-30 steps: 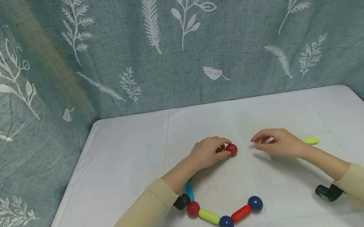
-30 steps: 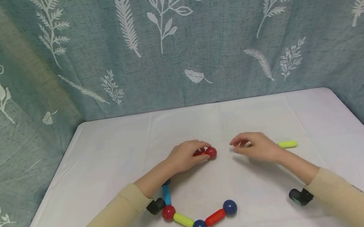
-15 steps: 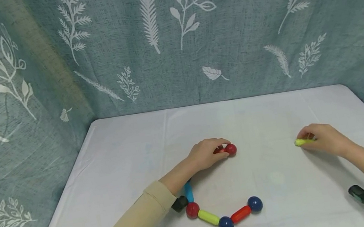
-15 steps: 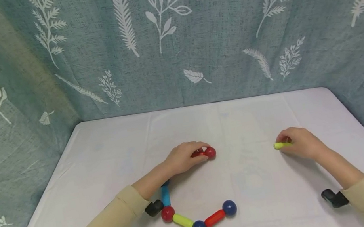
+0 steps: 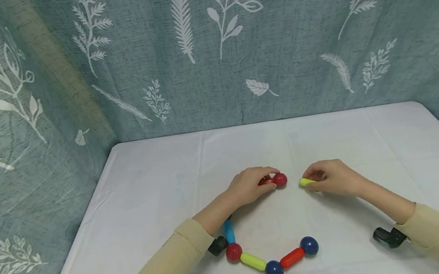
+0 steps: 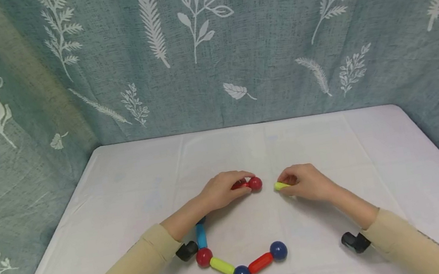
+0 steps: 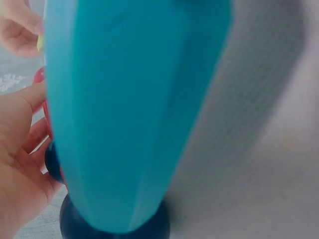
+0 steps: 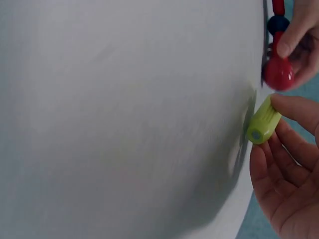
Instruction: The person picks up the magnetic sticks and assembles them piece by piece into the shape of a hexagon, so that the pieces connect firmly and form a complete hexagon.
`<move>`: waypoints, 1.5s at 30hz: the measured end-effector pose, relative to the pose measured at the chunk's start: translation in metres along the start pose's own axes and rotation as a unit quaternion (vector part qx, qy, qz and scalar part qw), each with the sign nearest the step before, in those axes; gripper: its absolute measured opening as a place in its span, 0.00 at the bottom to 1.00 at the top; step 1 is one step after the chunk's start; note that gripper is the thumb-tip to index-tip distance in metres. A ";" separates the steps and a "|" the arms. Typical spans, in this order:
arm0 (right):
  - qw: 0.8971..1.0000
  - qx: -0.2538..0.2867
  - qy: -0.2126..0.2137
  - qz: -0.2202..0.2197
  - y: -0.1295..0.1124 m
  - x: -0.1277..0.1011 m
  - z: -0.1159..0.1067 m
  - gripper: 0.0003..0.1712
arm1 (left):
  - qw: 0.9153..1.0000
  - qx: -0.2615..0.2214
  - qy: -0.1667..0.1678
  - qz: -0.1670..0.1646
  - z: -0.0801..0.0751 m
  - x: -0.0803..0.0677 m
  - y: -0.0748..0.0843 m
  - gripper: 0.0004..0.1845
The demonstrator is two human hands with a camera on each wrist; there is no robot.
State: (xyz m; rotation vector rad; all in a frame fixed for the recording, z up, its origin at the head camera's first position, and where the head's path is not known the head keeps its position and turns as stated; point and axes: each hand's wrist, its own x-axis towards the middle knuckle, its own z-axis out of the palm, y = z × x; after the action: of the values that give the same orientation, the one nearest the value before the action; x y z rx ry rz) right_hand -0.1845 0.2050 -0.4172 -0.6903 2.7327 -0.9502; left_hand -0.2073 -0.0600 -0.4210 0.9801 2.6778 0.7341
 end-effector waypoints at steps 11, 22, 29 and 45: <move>1.000 0.015 -0.010 -0.005 -0.013 0.015 0.015 0.10 | 1.000 0.003 0.000 0.003 0.001 -0.001 0.000 0.20; 1.000 0.016 -0.007 -0.020 -0.014 0.016 0.019 0.12 | 0.995 0.088 -0.005 0.039 0.003 -0.011 0.012 0.24; 0.997 0.012 -0.015 -0.073 -0.015 0.023 0.024 0.23 | 0.986 0.085 -0.113 0.089 0.015 -0.039 0.071 0.27; 0.999 -0.024 0.014 0.043 -0.008 0.010 0.005 0.20 | 0.943 0.234 -0.154 0.181 0.026 -0.058 0.073 0.22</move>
State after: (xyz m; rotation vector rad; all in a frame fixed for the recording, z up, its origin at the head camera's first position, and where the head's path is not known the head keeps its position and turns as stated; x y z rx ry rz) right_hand -0.1887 0.1923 -0.4166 -0.5671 2.7923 -0.8847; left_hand -0.1141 -0.0397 -0.4053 1.5805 2.4574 -0.0319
